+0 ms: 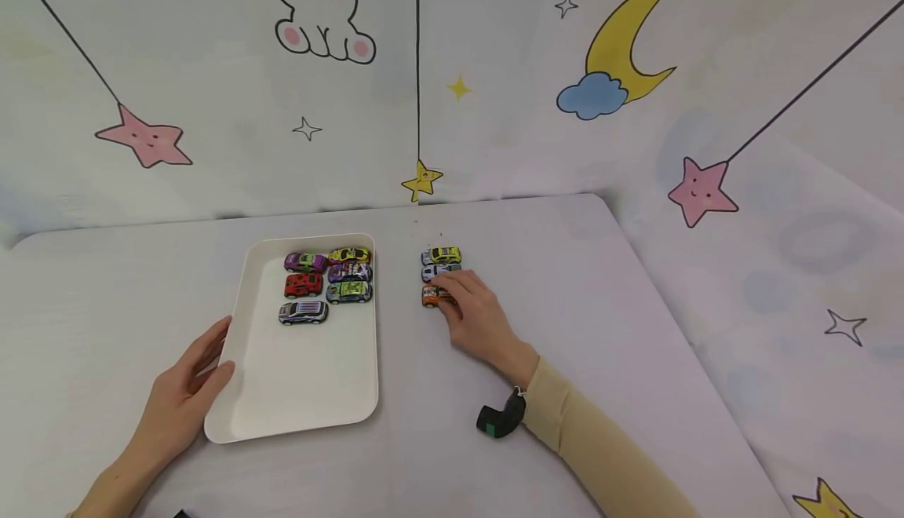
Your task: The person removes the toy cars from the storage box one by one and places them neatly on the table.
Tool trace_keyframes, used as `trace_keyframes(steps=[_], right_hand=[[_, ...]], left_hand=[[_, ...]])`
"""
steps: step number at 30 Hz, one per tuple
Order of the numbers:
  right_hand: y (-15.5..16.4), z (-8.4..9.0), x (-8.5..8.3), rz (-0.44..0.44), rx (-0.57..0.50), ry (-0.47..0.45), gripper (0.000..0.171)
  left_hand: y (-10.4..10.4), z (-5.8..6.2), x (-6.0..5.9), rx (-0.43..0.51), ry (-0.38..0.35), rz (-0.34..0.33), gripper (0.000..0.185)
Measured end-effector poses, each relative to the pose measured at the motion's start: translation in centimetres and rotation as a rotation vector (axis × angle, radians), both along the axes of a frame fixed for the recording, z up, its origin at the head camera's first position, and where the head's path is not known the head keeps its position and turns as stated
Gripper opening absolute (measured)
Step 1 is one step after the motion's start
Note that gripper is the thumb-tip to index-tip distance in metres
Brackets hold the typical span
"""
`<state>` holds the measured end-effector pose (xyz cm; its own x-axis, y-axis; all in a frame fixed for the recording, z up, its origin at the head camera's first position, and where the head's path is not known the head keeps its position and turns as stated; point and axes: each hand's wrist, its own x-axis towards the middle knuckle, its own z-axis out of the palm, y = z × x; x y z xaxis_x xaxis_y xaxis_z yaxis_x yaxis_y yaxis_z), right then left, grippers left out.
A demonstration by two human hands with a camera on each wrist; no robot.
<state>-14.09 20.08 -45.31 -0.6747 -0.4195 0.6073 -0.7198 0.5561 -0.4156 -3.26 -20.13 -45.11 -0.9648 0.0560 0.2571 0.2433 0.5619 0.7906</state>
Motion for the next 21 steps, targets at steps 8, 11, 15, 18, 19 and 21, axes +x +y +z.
trace_keyframes(steps=[8,11,15,18,19,21], right_hand=[[0.07,-0.02,-0.05,-0.027,-0.024,-0.001,0.035],[0.11,-0.1,-0.11,-0.039,-0.031,0.003,0.035],[0.13,-0.17,-0.18,-0.051,-0.043,0.018,0.038],[0.16,-0.16,-0.22,-0.055,-0.058,0.033,0.039],[0.18,-0.16,-0.24,-0.056,-0.063,0.038,0.04],[0.23,-0.17,-0.26,-0.056,-0.069,0.049,0.04]], left_hand=[[0.0,0.01,0.0,-0.004,-0.011,0.003,0.061],[-0.06,-0.04,-0.03,-0.003,-0.003,0.002,0.062],[-0.11,-0.12,-0.03,0.001,0.002,0.001,0.062],[-0.08,-0.13,-0.03,0.004,0.003,0.001,0.062],[-0.07,-0.12,-0.04,0.005,0.002,0.001,0.062],[-0.04,-0.1,-0.05,0.007,0.003,0.0,0.062]])
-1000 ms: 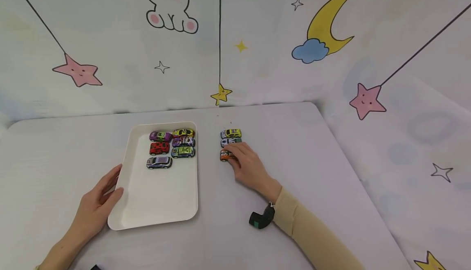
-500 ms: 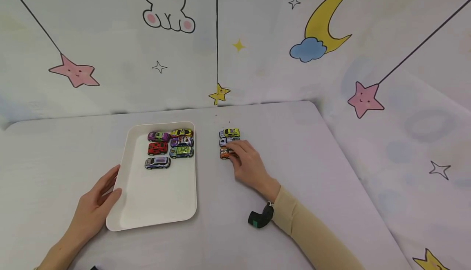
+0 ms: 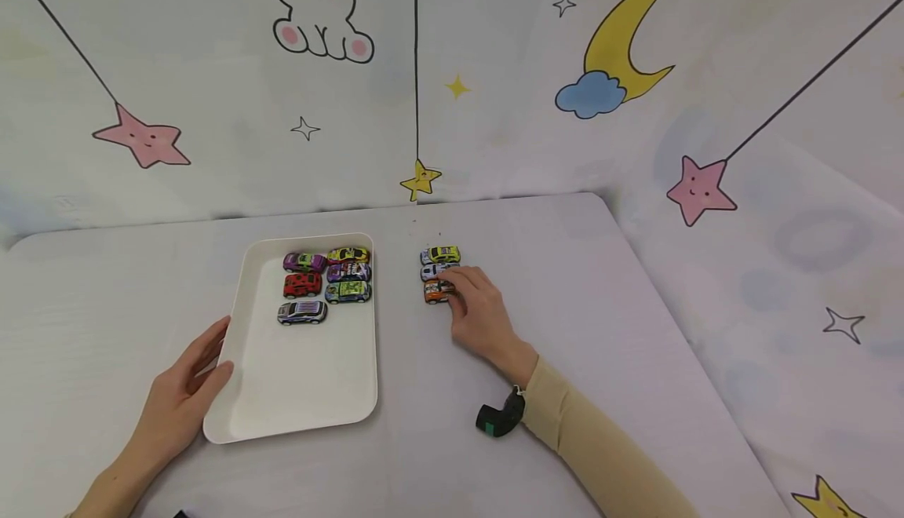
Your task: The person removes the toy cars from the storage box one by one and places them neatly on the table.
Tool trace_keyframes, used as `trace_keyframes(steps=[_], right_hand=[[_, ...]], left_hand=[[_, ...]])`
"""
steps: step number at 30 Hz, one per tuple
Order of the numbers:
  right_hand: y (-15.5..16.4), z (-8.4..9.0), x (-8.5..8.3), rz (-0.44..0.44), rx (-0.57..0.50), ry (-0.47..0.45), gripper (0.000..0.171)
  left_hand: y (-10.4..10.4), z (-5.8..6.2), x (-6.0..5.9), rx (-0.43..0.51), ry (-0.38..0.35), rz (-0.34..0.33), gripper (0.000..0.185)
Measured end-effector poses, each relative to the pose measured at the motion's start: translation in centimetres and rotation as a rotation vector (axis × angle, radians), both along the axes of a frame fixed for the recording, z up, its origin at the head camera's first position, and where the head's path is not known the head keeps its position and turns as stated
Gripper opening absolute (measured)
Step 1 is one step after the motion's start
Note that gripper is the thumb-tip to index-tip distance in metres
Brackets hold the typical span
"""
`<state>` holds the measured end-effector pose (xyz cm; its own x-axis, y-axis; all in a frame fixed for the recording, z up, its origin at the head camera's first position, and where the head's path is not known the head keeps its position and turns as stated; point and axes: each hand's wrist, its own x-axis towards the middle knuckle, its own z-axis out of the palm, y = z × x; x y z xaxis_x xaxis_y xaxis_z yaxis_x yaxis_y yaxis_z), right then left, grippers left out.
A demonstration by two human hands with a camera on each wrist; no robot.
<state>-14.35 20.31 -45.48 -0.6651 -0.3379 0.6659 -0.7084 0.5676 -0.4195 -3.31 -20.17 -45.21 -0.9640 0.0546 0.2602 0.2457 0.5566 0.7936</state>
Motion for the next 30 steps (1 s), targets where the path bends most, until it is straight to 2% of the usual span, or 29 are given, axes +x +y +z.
trace_keyframes(steps=[11,20,25,30], right_hand=[[0.1,0.1,0.0,0.006,-0.024,-0.017,0.035],[-0.5,0.4,0.3,0.004,-0.086,0.105,0.039],[-1.6,0.3,1.0,0.054,-0.139,0.116,0.04],[-2.7,0.3,1.7,0.102,-0.146,0.091,0.038]], left_hand=[[0.1,0.0,-0.1,0.009,0.005,-0.006,0.062],[0.1,-0.1,-0.1,0.018,0.006,-0.005,0.062],[0.1,-0.1,0.0,0.011,-0.004,-0.003,0.062],[0.1,0.1,0.1,0.009,-0.014,-0.002,0.061]])
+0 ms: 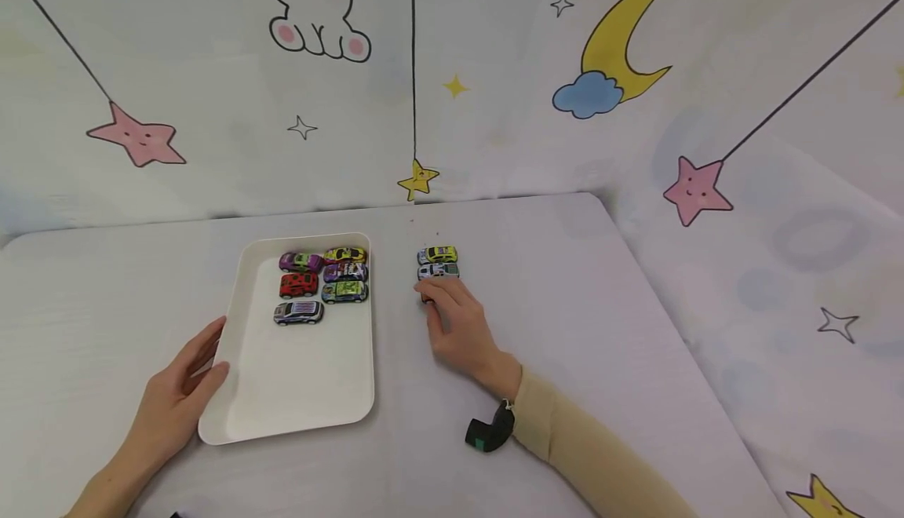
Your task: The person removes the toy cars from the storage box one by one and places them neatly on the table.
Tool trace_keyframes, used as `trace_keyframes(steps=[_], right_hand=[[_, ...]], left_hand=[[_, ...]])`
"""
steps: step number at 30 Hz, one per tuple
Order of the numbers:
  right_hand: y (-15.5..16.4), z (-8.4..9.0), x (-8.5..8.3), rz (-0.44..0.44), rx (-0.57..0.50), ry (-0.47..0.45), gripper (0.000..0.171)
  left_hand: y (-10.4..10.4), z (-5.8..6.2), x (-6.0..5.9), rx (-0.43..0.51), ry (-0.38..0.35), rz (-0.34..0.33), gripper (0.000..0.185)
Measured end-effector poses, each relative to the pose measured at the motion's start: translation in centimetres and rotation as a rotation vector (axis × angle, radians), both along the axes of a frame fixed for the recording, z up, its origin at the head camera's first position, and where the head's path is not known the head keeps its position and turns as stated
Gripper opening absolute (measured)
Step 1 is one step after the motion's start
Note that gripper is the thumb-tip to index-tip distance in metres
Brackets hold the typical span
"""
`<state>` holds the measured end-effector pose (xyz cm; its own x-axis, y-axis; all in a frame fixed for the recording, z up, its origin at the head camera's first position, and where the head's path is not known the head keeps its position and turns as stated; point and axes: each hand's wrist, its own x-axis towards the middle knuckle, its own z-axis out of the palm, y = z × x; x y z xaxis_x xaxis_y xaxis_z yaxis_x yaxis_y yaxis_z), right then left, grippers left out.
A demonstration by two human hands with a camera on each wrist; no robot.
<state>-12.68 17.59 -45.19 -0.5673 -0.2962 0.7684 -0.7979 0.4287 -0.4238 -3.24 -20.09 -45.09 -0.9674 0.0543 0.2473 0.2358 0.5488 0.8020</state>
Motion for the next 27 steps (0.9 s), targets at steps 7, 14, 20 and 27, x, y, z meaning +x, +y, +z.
trace_keyframes(steps=[7,14,20,27], right_hand=[[-1.4,0.1,1.0,0.043,0.048,-0.021,0.033],[-2.5,0.1,1.8,0.093,0.061,-0.042,0.031],[-3.8,0.1,1.9,0.156,0.046,-0.026,0.029],[-5.4,0.8,1.7,0.241,0.104,-0.05,0.034]], left_hand=[[-0.1,0.1,0.1,0.021,-0.001,-0.008,0.061],[-0.1,0.1,0.1,0.018,0.003,-0.012,0.061],[-0.4,0.3,0.1,0.015,0.001,-0.012,0.06],[-0.2,-0.2,0.0,0.031,0.021,-0.019,0.06]])
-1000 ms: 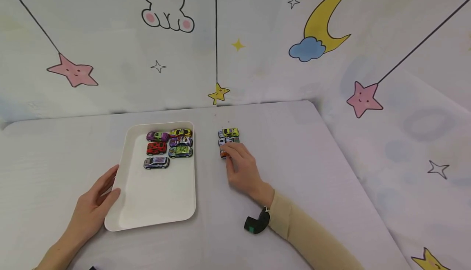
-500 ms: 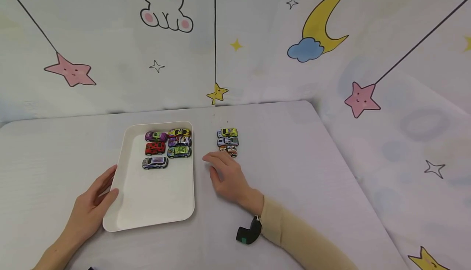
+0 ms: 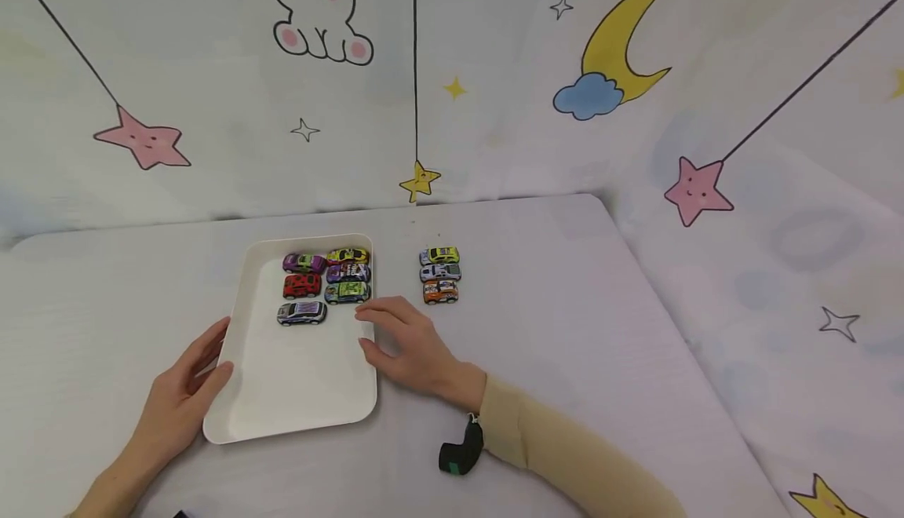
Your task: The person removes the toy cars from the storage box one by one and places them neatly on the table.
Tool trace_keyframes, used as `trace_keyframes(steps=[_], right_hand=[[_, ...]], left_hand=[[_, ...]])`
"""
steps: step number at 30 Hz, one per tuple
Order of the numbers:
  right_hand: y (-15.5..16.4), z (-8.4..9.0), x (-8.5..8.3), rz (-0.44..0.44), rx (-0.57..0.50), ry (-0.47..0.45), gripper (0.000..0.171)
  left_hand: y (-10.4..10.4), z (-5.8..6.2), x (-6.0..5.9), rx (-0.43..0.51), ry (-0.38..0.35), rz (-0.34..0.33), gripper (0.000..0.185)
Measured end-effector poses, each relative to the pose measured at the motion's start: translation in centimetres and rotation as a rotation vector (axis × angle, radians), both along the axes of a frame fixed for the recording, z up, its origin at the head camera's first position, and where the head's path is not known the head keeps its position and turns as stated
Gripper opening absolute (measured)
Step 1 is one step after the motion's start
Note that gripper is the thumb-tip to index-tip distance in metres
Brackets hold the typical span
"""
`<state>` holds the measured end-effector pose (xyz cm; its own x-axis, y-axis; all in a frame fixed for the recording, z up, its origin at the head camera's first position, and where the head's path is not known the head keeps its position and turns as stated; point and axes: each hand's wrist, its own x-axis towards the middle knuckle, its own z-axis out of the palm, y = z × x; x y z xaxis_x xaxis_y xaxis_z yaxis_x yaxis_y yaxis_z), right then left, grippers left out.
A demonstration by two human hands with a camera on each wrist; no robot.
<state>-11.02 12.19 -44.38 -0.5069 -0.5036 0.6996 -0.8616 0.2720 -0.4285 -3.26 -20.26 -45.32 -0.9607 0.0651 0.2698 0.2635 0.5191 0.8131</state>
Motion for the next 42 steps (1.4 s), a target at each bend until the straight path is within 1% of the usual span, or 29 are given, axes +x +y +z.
trace_keyframes(steps=[3,8,10,17,20,24,31,39,42], right_hand=[[-0.8,0.7,-0.4,-0.011,0.077,-0.043,0.037],[-1.9,1.4,-1.6,-0.045,0.205,-0.15,0.038],[-2.3,1.6,-2.1,-0.05,0.237,-0.156,0.038],[-2.9,2.2,-3.7,-0.091,0.35,-0.119,0.04],[-3.1,2.6,-4.3,-0.088,0.416,-0.131,0.04],[-3.5,3.3,-4.9,-0.079,0.487,-0.175,0.04],[-3.9,3.7,-5.5,-0.091,0.563,-0.257,0.039],[-4.2,3.7,-5.4,-0.115,0.579,-0.255,0.037],[-4.3,3.7,-5.4,-0.126,0.615,-0.251,0.037]], left_hand=[[0.2,-0.2,-0.1,0.003,0.002,-0.001,0.06],[0.4,-0.2,-0.1,-0.005,-0.004,0.004,0.059],[0.3,-0.1,0.0,-0.011,-0.002,0.01,0.058],[0.1,0.1,0.0,-0.018,0.001,0.015,0.059],[0.1,0.1,0.0,-0.02,0.002,0.019,0.059],[0.1,0.1,0.1,-0.021,-0.003,0.024,0.059],[0.2,0.1,0.0,-0.032,-0.002,0.027,0.059],[0.1,0.1,0.0,-0.019,-0.004,0.024,0.058],[0.1,0.0,0.0,-0.014,-0.006,0.021,0.058]])
